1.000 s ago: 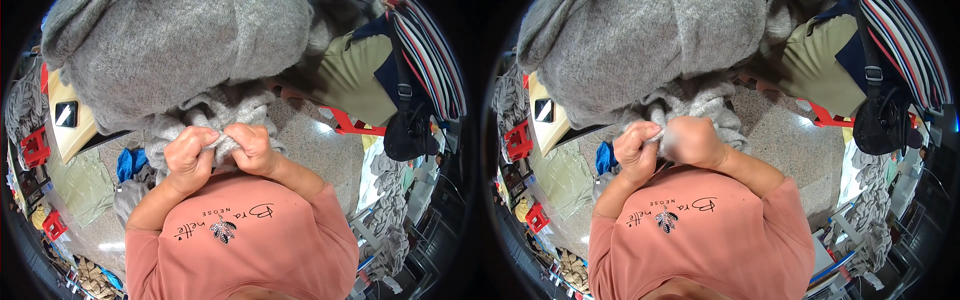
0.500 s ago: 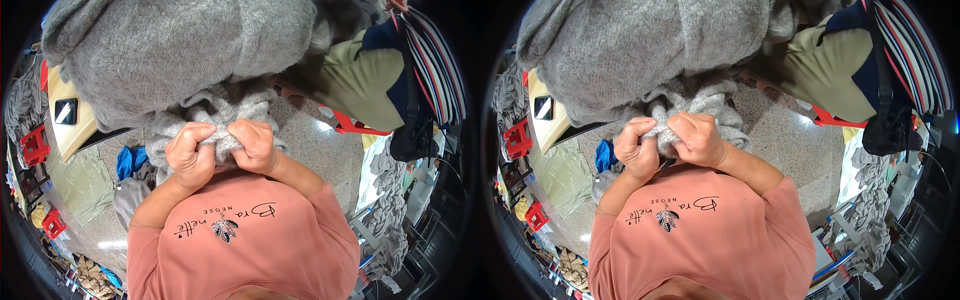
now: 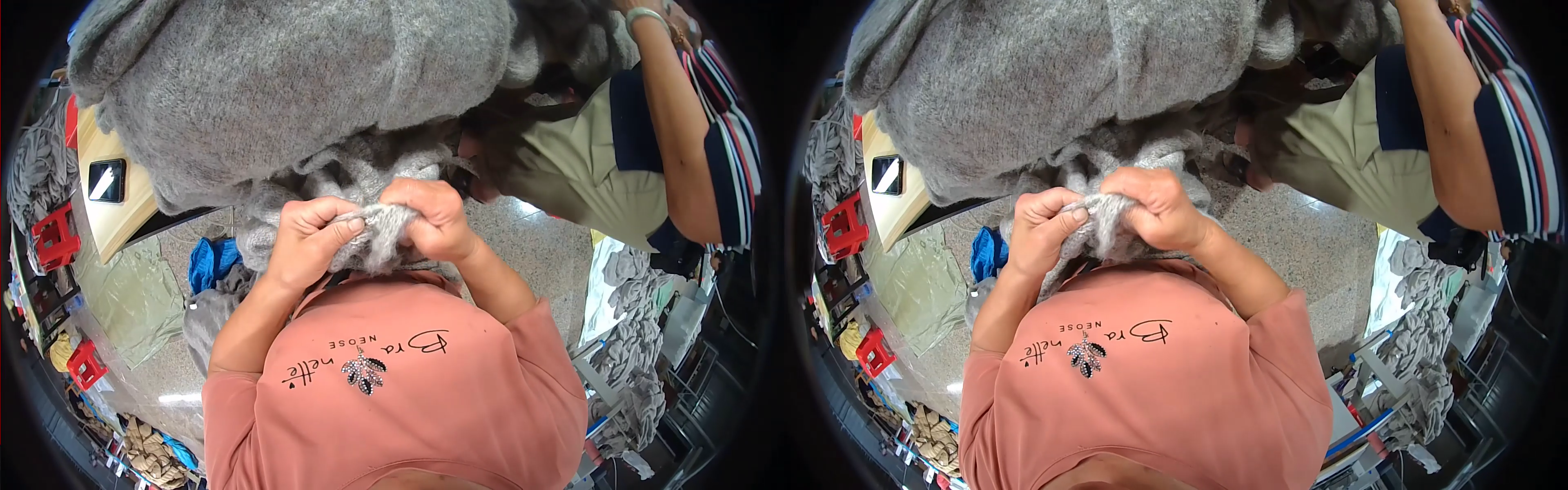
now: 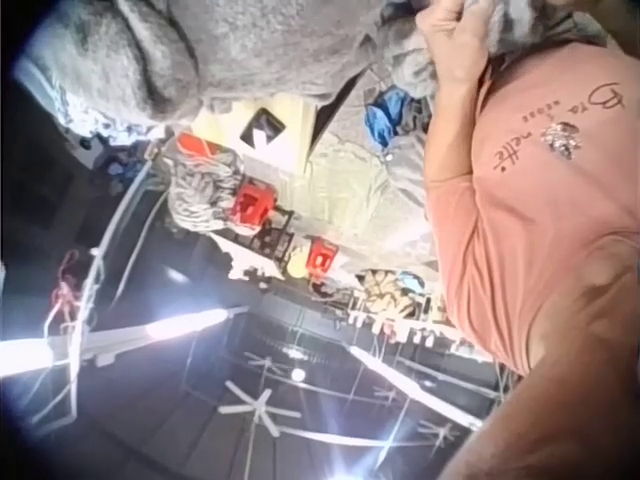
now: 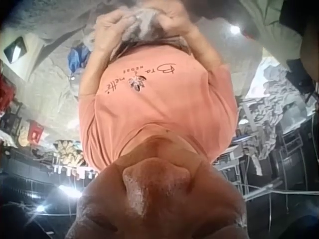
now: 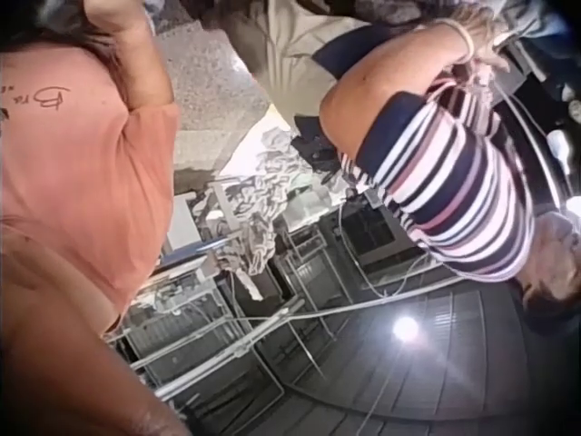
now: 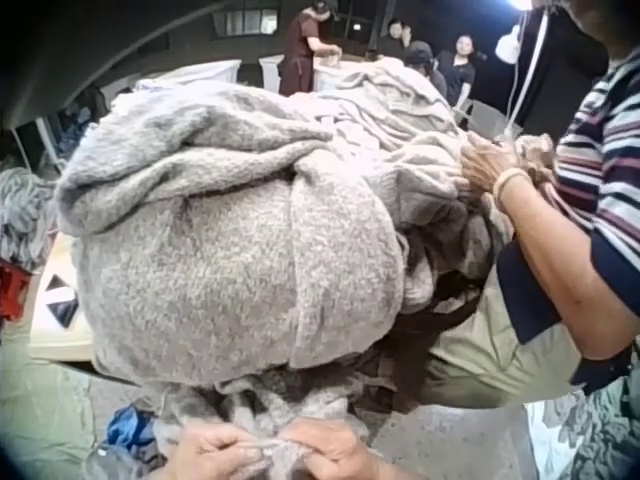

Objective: Inspecting fuzzy grey sweaters and removing loose threads or lint by hand on a factory floor.

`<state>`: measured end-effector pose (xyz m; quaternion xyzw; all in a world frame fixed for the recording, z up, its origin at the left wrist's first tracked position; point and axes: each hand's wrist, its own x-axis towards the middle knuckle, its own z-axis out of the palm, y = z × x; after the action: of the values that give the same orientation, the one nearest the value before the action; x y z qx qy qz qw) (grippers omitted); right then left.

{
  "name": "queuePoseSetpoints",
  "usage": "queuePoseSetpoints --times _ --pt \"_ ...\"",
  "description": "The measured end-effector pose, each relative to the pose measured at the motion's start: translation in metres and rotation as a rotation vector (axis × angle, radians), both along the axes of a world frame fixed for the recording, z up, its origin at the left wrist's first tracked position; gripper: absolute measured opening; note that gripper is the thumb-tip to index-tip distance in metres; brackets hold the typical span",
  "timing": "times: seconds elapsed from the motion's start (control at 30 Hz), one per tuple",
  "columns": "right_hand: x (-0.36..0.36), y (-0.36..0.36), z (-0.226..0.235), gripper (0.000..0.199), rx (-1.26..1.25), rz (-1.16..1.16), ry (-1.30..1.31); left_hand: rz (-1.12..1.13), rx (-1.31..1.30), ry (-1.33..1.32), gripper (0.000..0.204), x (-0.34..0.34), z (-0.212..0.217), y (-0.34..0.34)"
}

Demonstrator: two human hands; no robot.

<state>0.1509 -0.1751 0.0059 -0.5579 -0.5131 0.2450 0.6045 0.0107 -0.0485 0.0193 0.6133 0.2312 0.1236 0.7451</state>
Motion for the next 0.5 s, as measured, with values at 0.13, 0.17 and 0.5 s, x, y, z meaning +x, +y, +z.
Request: queuePoseSetpoints --times 0.13,0.17,0.5 --pt "0.012 -0.002 -0.01 0.038 -0.08 0.034 0.03 -0.041 -0.267 0.033 0.006 0.0 0.0 0.006" --pt "0.016 -0.006 -0.01 0.039 -0.14 0.038 0.037 0.01 -0.341 0.008 0.006 0.001 0.002 0.008" --pt "0.012 0.008 0.008 0.03 -0.228 0.123 0.112 -0.032 -0.226 0.254 0.003 0.006 0.008 0.004"
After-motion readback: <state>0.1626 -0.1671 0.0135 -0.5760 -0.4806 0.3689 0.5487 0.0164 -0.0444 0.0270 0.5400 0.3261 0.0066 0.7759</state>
